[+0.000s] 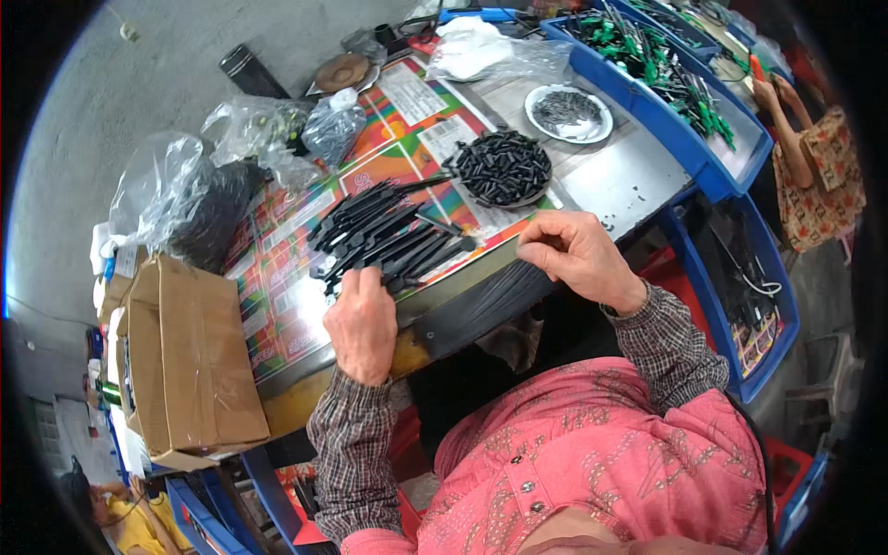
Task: The person assembles small black plastic components by hand at a factory workbench.
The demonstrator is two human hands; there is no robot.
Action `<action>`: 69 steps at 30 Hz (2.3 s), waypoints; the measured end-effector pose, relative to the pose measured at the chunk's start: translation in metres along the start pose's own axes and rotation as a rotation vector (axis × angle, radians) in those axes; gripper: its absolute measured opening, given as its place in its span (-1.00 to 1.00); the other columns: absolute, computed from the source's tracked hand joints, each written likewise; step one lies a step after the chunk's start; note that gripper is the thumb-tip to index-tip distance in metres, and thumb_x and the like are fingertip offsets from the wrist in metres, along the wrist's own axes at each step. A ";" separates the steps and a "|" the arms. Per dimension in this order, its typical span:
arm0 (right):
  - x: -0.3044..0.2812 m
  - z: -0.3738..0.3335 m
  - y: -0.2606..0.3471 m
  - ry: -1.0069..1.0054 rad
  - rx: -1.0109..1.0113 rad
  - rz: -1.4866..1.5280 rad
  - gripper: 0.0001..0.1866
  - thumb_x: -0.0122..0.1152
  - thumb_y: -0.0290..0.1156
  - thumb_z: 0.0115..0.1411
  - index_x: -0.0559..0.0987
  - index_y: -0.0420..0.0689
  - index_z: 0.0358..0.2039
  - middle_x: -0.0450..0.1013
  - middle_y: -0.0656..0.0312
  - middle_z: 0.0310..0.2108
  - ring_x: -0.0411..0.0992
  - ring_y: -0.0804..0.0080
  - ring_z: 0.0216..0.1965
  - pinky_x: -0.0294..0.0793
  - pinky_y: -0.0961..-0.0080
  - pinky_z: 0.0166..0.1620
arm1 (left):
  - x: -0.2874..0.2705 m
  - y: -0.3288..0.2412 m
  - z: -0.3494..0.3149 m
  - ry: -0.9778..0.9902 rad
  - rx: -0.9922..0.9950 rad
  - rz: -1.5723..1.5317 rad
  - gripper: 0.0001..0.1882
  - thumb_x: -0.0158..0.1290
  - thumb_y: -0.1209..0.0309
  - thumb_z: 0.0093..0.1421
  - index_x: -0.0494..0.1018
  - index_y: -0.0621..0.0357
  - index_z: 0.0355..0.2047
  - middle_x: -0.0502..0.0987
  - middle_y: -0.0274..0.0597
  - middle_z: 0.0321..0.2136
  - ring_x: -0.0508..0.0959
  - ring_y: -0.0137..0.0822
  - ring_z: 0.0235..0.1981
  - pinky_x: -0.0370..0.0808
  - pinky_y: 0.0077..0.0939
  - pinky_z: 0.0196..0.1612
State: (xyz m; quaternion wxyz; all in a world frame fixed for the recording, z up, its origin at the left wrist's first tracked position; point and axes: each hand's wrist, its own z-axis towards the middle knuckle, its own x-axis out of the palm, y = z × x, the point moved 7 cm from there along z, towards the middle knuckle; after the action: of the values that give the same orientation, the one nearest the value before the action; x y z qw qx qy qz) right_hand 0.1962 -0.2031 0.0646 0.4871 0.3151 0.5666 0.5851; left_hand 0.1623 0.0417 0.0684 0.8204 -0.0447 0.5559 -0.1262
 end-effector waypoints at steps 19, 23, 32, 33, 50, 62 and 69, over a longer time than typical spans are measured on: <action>-0.144 0.084 -0.029 -0.180 -0.409 -1.308 -0.96 0.13 -0.54 -0.02 0.54 -0.15 -0.52 0.41 0.20 -0.46 0.42 0.20 -0.28 0.43 0.30 -0.24 | 0.000 -0.014 -0.031 0.086 -0.266 -0.768 -0.81 -0.03 0.52 0.29 0.50 0.34 -0.14 0.52 -0.28 -0.52 0.33 -0.67 -0.68 0.25 -0.75 -0.64; -0.149 0.095 -0.034 -0.097 -0.468 -1.285 -0.96 0.10 -0.55 -0.05 0.52 -0.18 -0.58 0.43 0.13 -0.51 0.43 0.13 -0.33 0.43 0.25 -0.26 | 0.002 -0.021 -0.033 0.103 -0.265 -0.817 -0.80 -0.01 0.49 0.30 0.49 0.34 -0.13 0.52 -0.29 -0.52 0.33 -0.66 -0.69 0.24 -0.76 -0.64; -0.158 0.126 -0.052 -0.016 -0.179 -1.417 -0.89 0.13 -0.51 -0.20 0.45 -0.30 -0.67 0.42 -0.09 -0.57 0.44 -0.07 -0.38 0.40 0.14 -0.25 | 0.003 -0.034 -0.038 0.076 -0.210 -0.792 -0.83 0.07 0.51 0.24 0.52 0.30 -0.17 0.52 -0.33 -0.54 0.33 -0.68 -0.69 0.21 -0.75 -0.67; -0.158 0.126 -0.052 0.024 -0.138 -1.387 -0.88 0.14 -0.50 -0.20 0.44 -0.30 -0.66 0.42 -0.09 -0.57 0.44 -0.08 -0.38 0.40 0.13 -0.27 | 0.002 -0.036 -0.039 0.078 -0.214 -0.806 -0.84 0.08 0.52 0.24 0.52 0.30 -0.19 0.52 -0.33 -0.53 0.36 -0.66 -0.65 0.25 -0.76 -0.63; -0.065 0.032 0.008 -0.004 -0.202 -0.270 -0.90 0.12 -0.67 0.04 0.48 -0.30 -0.38 0.40 0.38 -0.45 0.35 0.73 -0.43 0.39 0.72 -0.36 | 0.008 -0.052 -0.061 0.125 -0.330 -1.036 -0.88 0.20 0.57 0.12 0.51 0.31 -0.33 0.48 -0.40 -0.63 0.38 -0.66 -0.61 0.32 -0.73 -0.55; 0.047 -0.016 0.014 0.220 0.079 0.502 -0.92 0.17 -0.56 0.21 0.53 -0.28 -0.29 0.47 0.30 -0.49 0.48 0.63 -0.49 0.45 0.73 -0.47 | 0.013 -0.062 -0.077 0.145 -0.360 -1.154 -0.87 0.23 0.58 0.09 0.47 0.29 -0.40 0.50 -0.39 -0.59 0.43 -0.64 -0.56 0.39 -0.73 -0.49; 0.061 -0.018 0.014 0.248 0.111 0.587 -0.92 0.18 -0.52 0.21 0.52 -0.26 -0.32 0.46 0.31 -0.47 0.48 0.61 -0.49 0.45 0.72 -0.45 | 0.012 -0.060 -0.080 0.084 -0.323 -1.138 -0.86 0.24 0.59 0.08 0.46 0.28 -0.42 0.51 -0.36 -0.60 0.45 -0.63 -0.57 0.40 -0.71 -0.50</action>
State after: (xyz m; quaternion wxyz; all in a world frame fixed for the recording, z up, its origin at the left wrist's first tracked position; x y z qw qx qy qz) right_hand 0.1567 -0.1512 0.0639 0.2071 0.4175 0.5377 0.7026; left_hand 0.0835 -0.0139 0.0406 0.5837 -0.4551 0.4888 -0.4617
